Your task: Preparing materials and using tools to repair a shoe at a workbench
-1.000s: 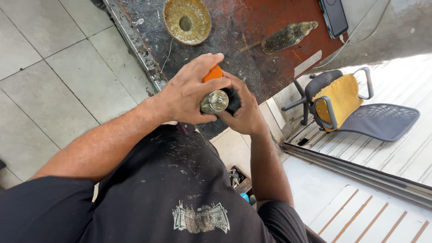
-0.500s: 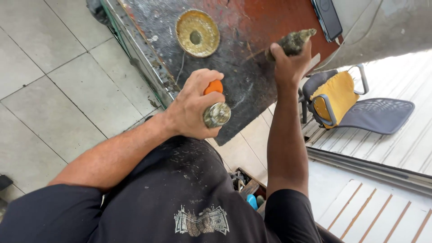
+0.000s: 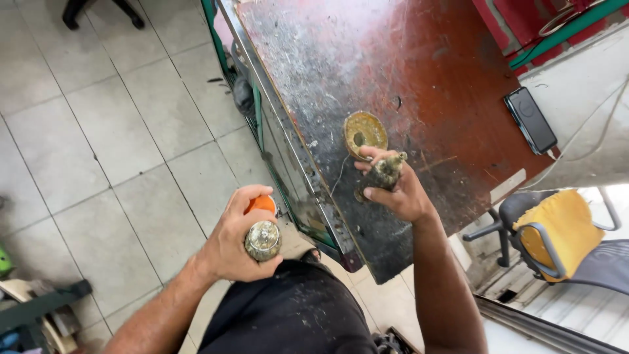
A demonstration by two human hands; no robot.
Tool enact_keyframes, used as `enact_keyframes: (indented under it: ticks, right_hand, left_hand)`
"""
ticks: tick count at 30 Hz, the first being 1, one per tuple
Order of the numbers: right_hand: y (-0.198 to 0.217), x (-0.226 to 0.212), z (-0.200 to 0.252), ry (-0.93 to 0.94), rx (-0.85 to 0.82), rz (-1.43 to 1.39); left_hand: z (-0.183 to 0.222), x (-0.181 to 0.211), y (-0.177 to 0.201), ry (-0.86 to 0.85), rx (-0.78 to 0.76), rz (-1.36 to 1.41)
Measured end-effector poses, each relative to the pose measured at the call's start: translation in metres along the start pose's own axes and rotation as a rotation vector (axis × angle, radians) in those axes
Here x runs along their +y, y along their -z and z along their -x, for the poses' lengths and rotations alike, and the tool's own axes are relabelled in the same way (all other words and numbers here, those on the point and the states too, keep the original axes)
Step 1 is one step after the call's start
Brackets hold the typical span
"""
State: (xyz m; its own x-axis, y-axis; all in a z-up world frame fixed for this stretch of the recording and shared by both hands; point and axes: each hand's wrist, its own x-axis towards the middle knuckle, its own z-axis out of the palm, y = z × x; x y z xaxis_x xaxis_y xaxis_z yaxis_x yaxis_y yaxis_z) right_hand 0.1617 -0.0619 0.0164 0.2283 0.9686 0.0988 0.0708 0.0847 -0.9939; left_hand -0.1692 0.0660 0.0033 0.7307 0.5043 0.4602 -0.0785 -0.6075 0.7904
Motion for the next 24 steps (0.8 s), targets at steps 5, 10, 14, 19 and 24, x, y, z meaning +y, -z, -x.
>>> enact_keyframes:
  ticks: [5,10,14,19,24]
  right_hand:
    - [0.007,-0.004,0.029,0.080,0.040,0.064]
    - [0.037,-0.033,0.107,0.146,0.101,0.091]
    - [0.081,-0.057,0.206,0.151,0.208,0.179]
    - [0.144,-0.062,0.335,0.117,0.334,0.221]
    - [0.214,-0.029,0.449,0.016,0.500,0.228]
  left_hand:
    - [-0.011,0.005,-0.004,-0.027,-0.022,0.024]
    - [-0.035,0.047,-0.044,-0.086,-0.073,0.065]
    - [-0.057,0.100,-0.090,-0.168,-0.163,0.105]
    - [-0.064,0.148,-0.200,-0.180,-0.230,0.111]
    - [-0.071,0.196,-0.322,-0.206,-0.405,0.177]
